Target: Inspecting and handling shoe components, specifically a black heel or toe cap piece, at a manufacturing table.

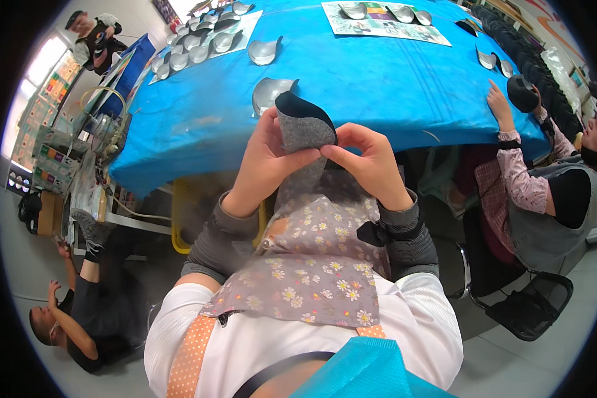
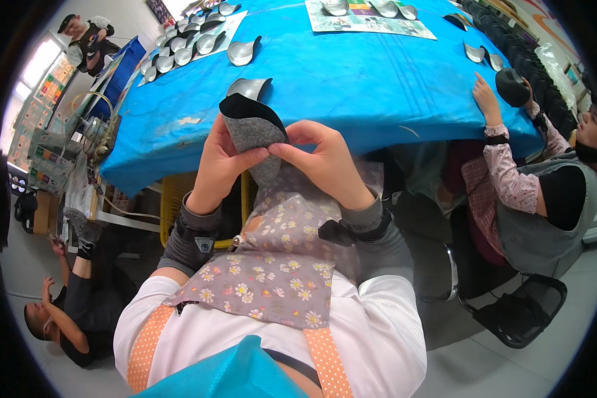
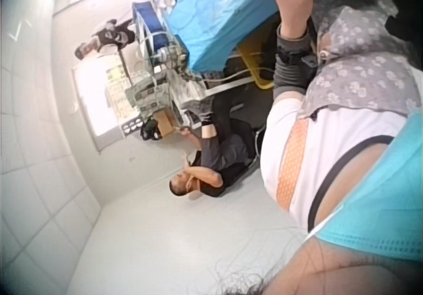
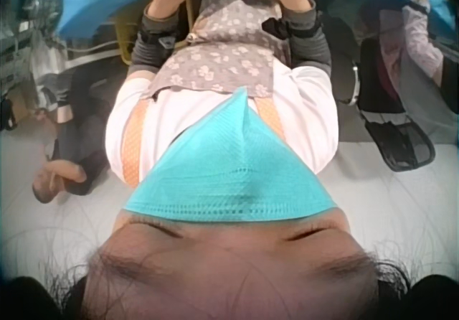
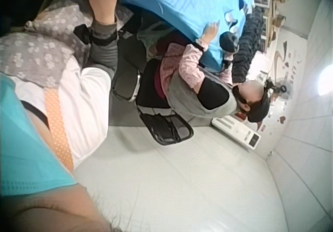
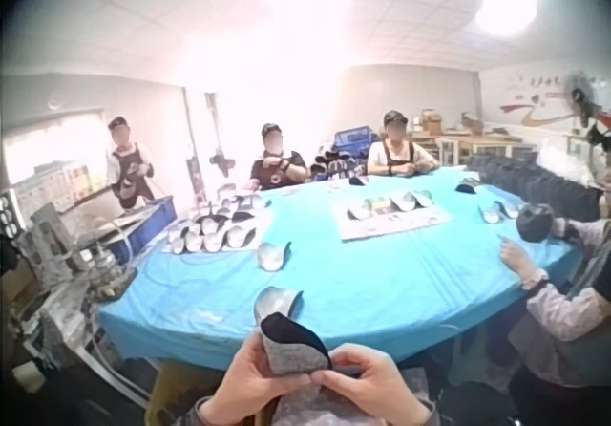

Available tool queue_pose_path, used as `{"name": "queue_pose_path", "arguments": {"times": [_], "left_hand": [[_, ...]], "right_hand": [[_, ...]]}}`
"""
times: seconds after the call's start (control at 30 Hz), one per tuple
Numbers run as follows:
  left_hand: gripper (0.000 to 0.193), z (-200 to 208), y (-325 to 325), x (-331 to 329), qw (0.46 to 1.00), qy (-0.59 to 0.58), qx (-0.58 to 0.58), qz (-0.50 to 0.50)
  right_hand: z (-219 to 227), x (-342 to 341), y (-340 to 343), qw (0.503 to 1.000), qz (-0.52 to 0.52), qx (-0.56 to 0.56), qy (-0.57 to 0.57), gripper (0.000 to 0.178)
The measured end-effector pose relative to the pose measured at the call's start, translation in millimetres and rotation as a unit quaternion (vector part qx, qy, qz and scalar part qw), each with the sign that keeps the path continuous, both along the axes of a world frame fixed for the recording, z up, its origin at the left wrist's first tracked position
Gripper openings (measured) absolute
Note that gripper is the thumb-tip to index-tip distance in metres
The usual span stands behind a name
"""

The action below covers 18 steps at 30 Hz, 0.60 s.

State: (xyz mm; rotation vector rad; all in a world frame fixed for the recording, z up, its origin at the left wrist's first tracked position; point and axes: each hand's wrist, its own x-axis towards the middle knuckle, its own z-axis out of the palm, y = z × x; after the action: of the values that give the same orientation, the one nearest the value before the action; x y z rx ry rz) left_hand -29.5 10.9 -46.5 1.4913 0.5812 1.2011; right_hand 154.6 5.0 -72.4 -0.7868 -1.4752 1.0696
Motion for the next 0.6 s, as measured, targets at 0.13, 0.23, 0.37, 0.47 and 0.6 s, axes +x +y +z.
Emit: {"name": "queue_pose_path", "arguments": {"times": [0.13, 0.23, 0.37, 0.47, 0.6], "left_hand": [[0.057, -1.6, 1.6, -0.8, 1.000, -0.011, -0.021, -0.008], [0.060, -4.8, 1.9, -2.1, 1.000, -0.013, -0.007, -0.021], [0.062, -8.0, -0.2, -3.7, 0.998, -0.054, -0.016, -0.041], [0.061, -5.3, 0.5, -2.3, 0.999, -0.036, -0.007, -0.033], [0.061, -4.3, 0.0, -0.7, 1.000, -0.022, -0.002, -0.011]], "right_hand": [[0.5, 0.9, 0.2, 1.000, -0.002, 0.010, -0.003, 0.018], [0.3, 1.5, 0.0, 1.000, 0.000, 0.006, -0.003, 0.017], [1.7, 0.6, -0.4, 1.000, -0.013, 0.002, -0.001, 0.018], [-4.5, 0.3, 1.5, 1.000, -0.007, 0.006, 0.008, 0.018], [-4.5, 1.5, 0.2, 1.000, 0.010, -0.008, 0.014, 0.018]]}}
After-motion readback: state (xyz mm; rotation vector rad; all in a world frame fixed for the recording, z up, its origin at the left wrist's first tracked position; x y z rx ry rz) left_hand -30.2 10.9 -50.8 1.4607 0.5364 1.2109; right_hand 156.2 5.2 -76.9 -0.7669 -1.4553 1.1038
